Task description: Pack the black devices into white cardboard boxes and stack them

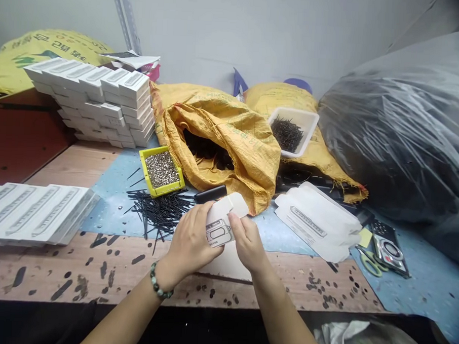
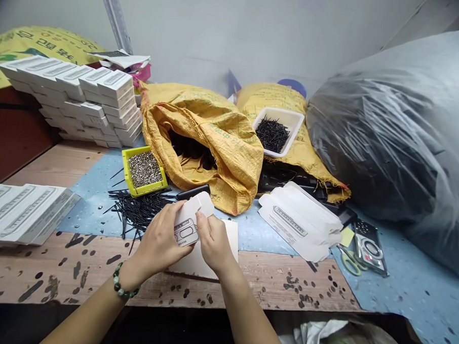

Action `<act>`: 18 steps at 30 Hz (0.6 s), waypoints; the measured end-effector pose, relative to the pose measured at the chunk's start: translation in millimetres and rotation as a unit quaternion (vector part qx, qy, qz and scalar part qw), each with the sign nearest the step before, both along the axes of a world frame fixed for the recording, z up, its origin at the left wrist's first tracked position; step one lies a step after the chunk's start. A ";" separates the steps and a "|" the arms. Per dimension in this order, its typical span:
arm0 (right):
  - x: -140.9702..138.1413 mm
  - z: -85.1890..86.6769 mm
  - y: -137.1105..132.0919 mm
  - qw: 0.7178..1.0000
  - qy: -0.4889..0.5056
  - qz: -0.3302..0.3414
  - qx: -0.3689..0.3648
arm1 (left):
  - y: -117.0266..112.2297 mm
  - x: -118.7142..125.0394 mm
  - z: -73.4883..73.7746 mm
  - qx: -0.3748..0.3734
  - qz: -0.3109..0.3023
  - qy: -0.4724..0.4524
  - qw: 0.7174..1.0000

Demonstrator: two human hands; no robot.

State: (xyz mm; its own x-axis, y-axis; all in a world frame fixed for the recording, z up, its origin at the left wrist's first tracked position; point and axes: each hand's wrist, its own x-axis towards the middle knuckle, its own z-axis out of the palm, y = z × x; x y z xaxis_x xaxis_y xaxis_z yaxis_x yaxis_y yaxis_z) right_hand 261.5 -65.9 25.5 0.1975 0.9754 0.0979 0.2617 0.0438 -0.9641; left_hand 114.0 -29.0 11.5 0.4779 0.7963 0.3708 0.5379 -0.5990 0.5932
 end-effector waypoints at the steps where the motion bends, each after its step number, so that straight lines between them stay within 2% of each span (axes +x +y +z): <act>1: 3.2 0.9 -0.8 1.000 -0.022 -0.003 0.000 | 1.2 -1.5 -0.1 0.011 -0.002 0.005 1.000; 3: 9.5 1.9 -1.8 1.000 -0.018 0.014 -0.004 | 3.6 -5.0 -0.2 0.021 -0.017 0.023 0.999; 8: 14.4 0.9 -0.5 0.989 0.101 0.094 -0.056 | 5.7 -9.3 -5.9 0.055 -0.050 0.088 0.993; 12: 10.8 -1.0 0.7 0.995 0.047 0.068 -0.056 | 6.4 -7.9 -8.8 0.103 -0.033 0.090 0.990; 14: 10.7 -4.2 -0.2 0.997 0.033 0.056 -0.043 | 7.8 -9.0 -4.8 0.095 -0.039 0.080 0.992; 16: 9.9 -9.2 -1.6 0.993 0.102 0.061 -0.023 | 8.7 -10.3 1.3 0.044 -0.045 0.064 0.996; 18: 6.2 -14.3 -2.0 0.972 0.229 0.060 -0.005 | 7.9 -10.1 5.8 -0.003 -0.056 0.033 0.998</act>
State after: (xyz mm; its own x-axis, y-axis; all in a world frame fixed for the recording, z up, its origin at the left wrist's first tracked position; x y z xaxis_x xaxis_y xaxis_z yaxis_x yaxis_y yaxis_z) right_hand 267.7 -67.8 11.2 0.1033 0.9945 0.0158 -0.2014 0.0365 -0.9788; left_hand 103.9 -21.1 17.3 0.5870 0.7386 0.3314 0.5059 -0.6543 0.5620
